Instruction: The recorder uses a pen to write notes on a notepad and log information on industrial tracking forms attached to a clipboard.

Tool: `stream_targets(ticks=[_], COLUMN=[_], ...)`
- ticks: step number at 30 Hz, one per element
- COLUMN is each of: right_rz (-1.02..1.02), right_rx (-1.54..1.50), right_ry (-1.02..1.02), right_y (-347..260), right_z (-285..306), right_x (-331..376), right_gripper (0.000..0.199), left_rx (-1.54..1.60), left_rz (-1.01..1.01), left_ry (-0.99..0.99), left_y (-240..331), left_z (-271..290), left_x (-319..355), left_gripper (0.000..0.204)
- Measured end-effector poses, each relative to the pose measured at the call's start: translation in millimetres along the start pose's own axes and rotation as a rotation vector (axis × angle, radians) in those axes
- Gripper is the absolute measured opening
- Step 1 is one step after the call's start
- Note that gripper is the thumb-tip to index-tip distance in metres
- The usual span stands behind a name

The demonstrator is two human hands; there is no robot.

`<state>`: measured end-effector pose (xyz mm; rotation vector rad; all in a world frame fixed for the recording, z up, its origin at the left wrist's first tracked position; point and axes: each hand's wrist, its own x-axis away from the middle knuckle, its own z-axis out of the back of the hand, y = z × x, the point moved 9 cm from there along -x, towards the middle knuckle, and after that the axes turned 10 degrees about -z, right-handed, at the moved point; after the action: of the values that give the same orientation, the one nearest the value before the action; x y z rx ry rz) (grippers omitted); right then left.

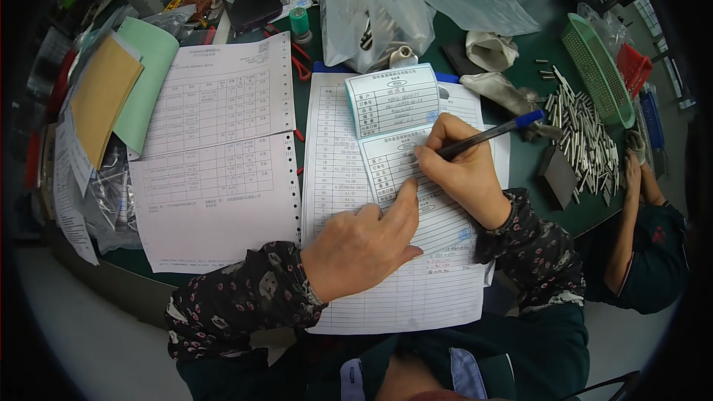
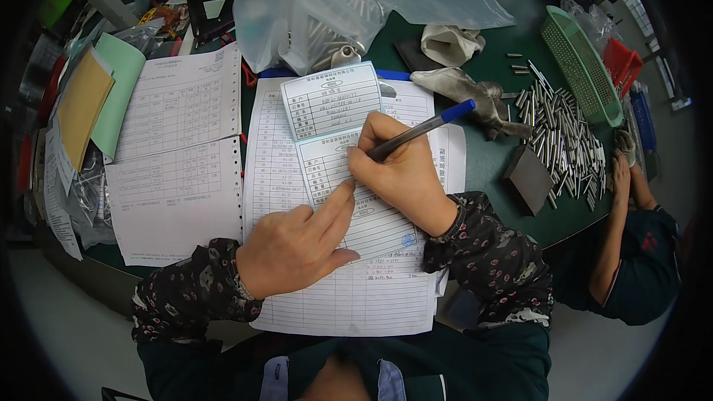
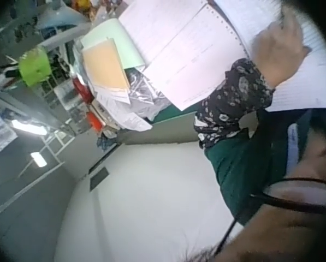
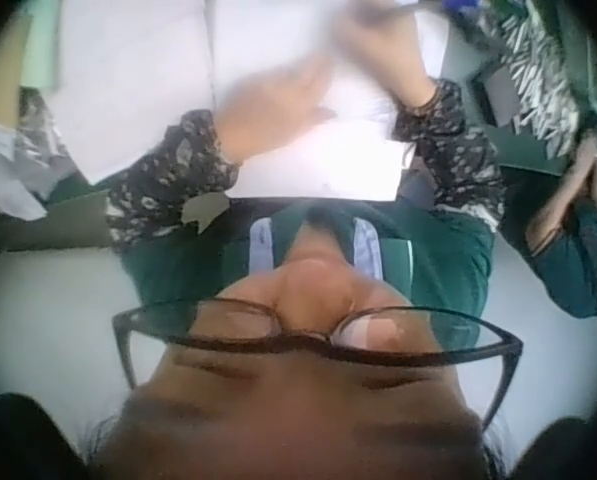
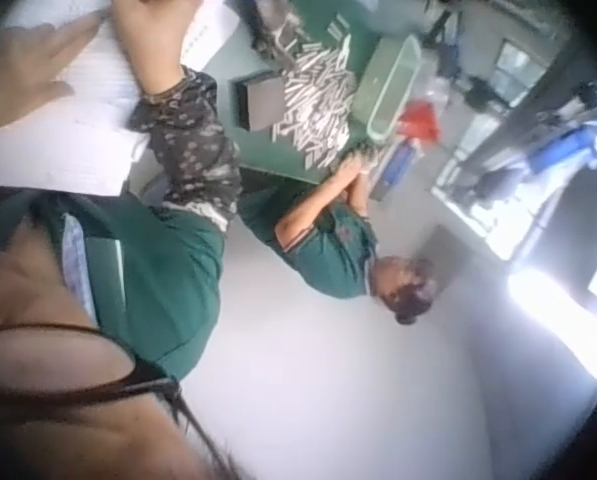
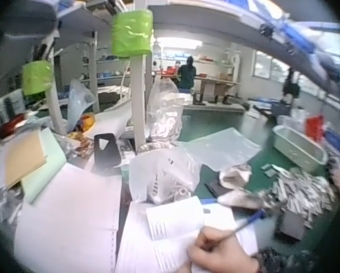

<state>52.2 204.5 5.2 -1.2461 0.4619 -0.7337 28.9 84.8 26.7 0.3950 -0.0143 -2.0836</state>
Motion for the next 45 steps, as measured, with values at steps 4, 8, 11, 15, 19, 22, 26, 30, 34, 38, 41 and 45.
stream_targets(ticks=[4,8,11,15,19,22,26,30,34,38,41,45], right_rz=[-0.022,0.002,-0.022,-0.024,-0.040,-0.028,-0.026,-0.005,-0.002,0.014,-0.024,0.003], right_rx=[-0.030,-0.016,-0.024,-0.023,-0.010,0.006,0.005,0.004,0.031,0.064,-0.006,0.020], right_ry=[-0.007,-0.004,-0.022,-0.020,-0.013,-0.026,-0.004,-0.027,-0.020,-0.039,-0.038,-0.016], right_y=[0.6,-0.8,-0.3,-0.1,0.9,0.8,-0.9,-0.3,0.2,-1.7,1.3,-1.0], right_z=[-2.5,-2.4,-4.3,-4.9,-5.3,-5.6,-4.8,-4.9,-3.2,-5.0,-4.7,-3.2], right_x=[-0.6,-0.5,-0.7,0.0,0.0,-0.2,-0.1,-0.5,0.1,-0.1,-0.4,0.1], right_gripper=[0.018,0.017,0.017,0.017,0.016,0.016,0.016,0.018,0.018,0.017,0.017,0.017], left_rx=[0.011,0.022,0.032,0.039,0.036,0.036,0.046,0.042,0.054,0.046,0.040,0.034], left_rz=[0.004,0.003,0.008,0.010,0.003,0.009,0.010,0.012,0.006,0.003,0.001,0.005], left_ry=[0.014,0.024,0.022,0.025,0.043,0.024,0.026,0.023,0.023,0.025,0.027,0.024], left_y=[-0.7,-0.7,-1.3,-1.2,-0.6,-1.2,-1.0,-1.6,-1.1,-0.9,-0.8,-0.8], left_z=[0.7,1.8,1.2,1.9,2.4,1.3,2.4,2.4,1.9,2.0,2.8,2.0], left_x=[0.1,-0.3,0.0,-0.1,1.0,0.7,0.8,0.6,0.0,0.5,0.0,0.2], left_gripper=[0.051,0.051,0.051,0.051,0.047,0.051,0.051,0.051,0.051,0.051,0.051,0.050])
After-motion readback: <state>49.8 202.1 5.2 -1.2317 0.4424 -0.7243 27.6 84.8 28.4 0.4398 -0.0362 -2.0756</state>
